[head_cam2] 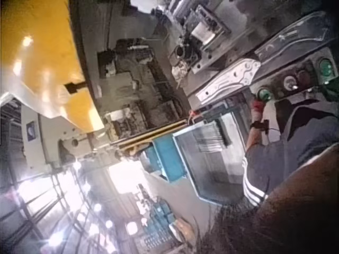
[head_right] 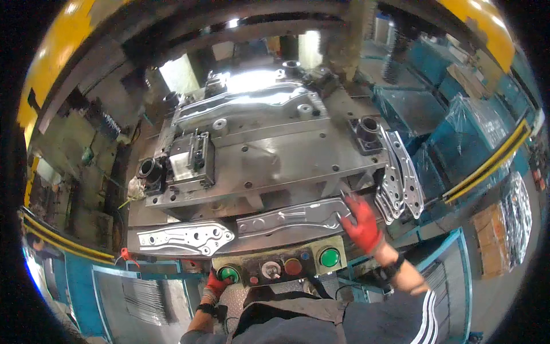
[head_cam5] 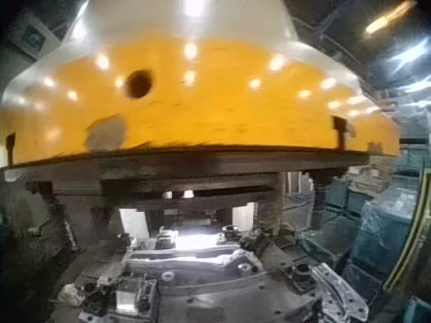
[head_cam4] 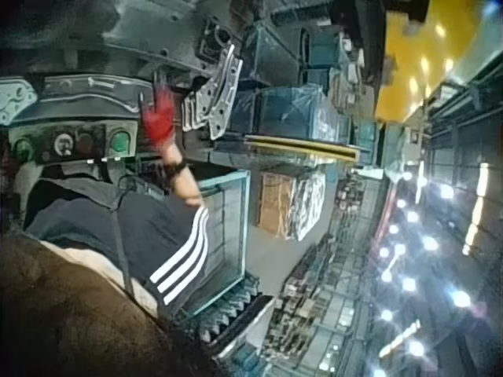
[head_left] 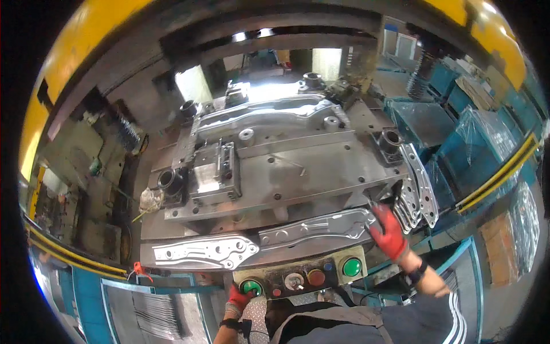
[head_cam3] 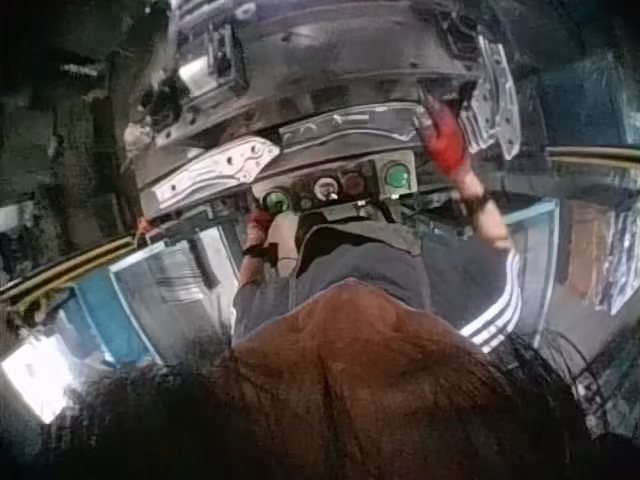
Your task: Operate a hydraulic press to stamp metal parts and stack finished parts into a bin.
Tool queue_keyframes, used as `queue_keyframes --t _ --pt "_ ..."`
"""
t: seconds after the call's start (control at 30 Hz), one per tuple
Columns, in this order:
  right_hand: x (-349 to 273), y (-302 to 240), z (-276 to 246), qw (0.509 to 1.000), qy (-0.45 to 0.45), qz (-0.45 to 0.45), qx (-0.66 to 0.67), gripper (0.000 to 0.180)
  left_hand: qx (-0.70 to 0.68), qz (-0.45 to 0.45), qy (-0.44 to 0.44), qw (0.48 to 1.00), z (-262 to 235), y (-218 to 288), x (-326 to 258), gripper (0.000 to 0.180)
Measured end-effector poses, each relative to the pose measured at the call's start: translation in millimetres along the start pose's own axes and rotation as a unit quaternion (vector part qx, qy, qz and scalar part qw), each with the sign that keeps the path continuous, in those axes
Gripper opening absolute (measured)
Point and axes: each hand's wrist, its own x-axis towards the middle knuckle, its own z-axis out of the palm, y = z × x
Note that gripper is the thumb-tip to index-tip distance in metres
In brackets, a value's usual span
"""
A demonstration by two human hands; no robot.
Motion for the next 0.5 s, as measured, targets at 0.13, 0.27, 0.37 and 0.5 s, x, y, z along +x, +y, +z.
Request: queue_keyframes --t 0.13,0.27,0.37,0.5 --pt "-148.5 128.2 52.1 0.956 -0.064 0.263 0.114 0.061 -0.054 0.034 -0.007 0.998 46.6 11.6 -5.1 0.076" --pt "-143.5 133.4 141.7 0.941 -0.181 0.271 0.087 0.061 0.032 0.047 0.072 0.996 5.5 -48.5 7.9 0.076" --pt "-141.4 125.8 117.4 0.927 -0.204 0.304 0.081 0.061 0.068 -0.008 0.059 0.996 17.0 -30.7 11.2 0.083" --pt "-149.4 162.1 145.7 0.951 -0.173 0.253 0.04 0.047 0.147 0.006 0.087 0.985 8.1 -44.3 19.2 0.095"
